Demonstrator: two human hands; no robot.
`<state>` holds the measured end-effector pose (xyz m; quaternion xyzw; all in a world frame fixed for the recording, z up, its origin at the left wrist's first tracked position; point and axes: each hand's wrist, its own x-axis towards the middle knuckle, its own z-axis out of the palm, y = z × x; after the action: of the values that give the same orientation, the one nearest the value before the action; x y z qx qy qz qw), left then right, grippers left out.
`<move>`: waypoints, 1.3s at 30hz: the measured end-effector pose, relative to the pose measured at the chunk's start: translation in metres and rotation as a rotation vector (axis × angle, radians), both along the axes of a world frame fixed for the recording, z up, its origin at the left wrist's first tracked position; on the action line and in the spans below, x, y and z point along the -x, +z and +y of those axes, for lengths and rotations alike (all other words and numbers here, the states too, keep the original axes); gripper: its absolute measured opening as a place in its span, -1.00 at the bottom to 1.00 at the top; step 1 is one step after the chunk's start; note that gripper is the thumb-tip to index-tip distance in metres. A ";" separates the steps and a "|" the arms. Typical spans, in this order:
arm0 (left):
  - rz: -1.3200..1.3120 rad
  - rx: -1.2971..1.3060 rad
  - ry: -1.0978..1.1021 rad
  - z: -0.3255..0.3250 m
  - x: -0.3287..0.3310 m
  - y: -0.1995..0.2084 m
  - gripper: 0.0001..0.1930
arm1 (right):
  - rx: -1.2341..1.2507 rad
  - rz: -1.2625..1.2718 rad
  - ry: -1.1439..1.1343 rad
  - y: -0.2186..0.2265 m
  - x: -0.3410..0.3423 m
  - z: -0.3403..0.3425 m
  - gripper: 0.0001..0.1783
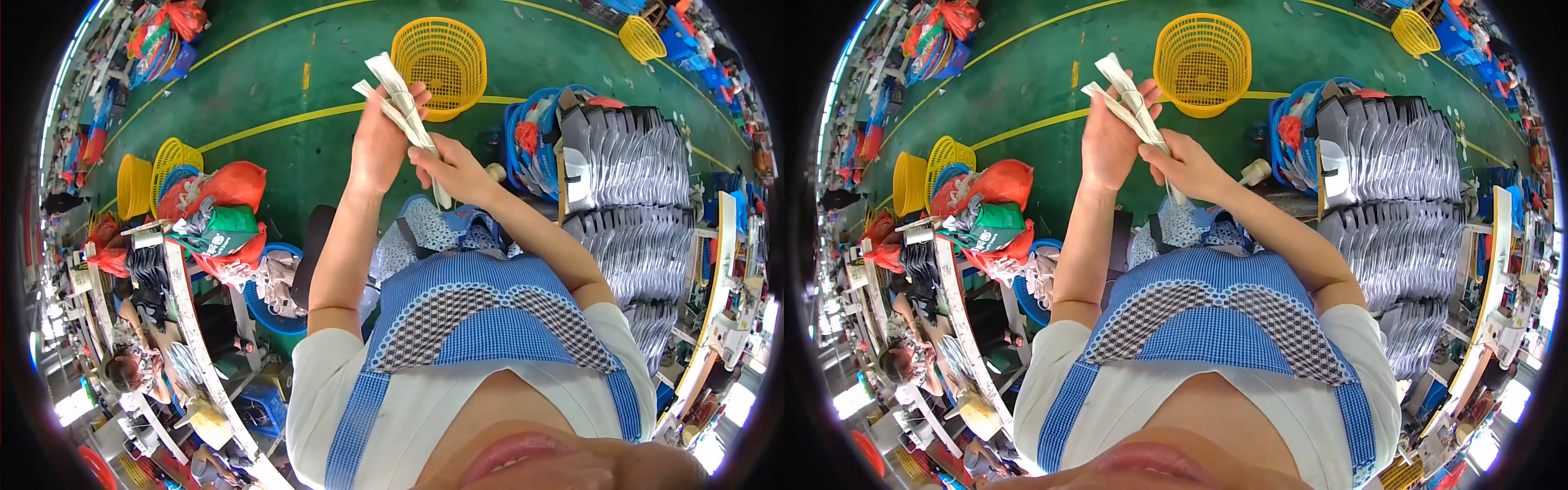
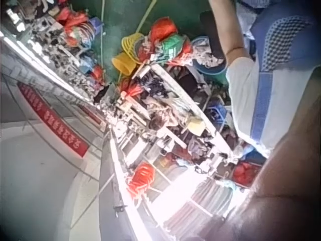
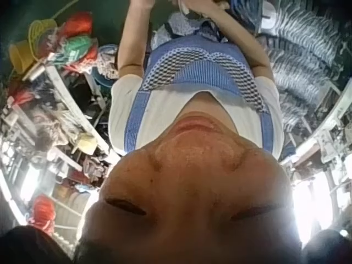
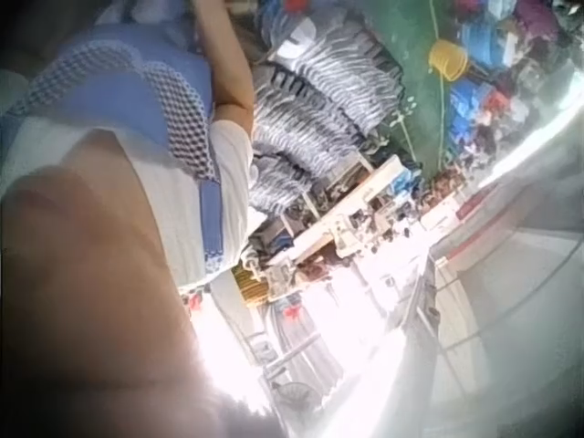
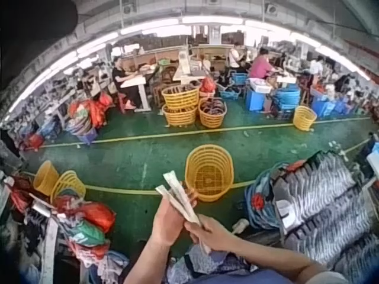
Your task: The worker is assembling shoe upper components by attaching white strips to them in a factory setting.
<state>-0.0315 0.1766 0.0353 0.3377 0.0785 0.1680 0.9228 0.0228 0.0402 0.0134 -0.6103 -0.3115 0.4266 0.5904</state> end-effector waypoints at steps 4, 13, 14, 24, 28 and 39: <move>0.174 -0.304 -0.165 -0.010 0.017 -0.008 -0.58 | -0.075 -0.057 0.009 0.002 -0.001 -0.003 -0.68; 0.288 -0.423 0.043 -0.010 0.010 0.010 -0.75 | -0.272 -1.179 -0.327 0.070 -0.046 0.023 -0.90; 0.293 -0.418 0.060 -0.012 0.012 0.017 -0.76 | -0.229 -1.414 -0.289 0.069 -0.048 0.031 -0.87; 0.485 -1.081 0.188 -0.025 0.037 0.001 -0.60 | -0.200 0.079 -0.139 0.047 -0.039 0.024 -0.80; 0.440 -1.569 0.478 -0.004 0.027 -0.027 -0.55 | -0.371 0.248 -0.037 0.030 -0.056 0.039 -0.79; 0.478 -1.506 0.517 0.044 0.026 -0.004 -0.69 | -0.289 -0.949 0.283 0.078 -0.013 0.037 -0.85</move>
<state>-0.0575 0.2202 0.0315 0.8628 0.2142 0.3061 0.3404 0.0355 0.0769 0.0910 -0.6008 -0.6804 0.1310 0.3987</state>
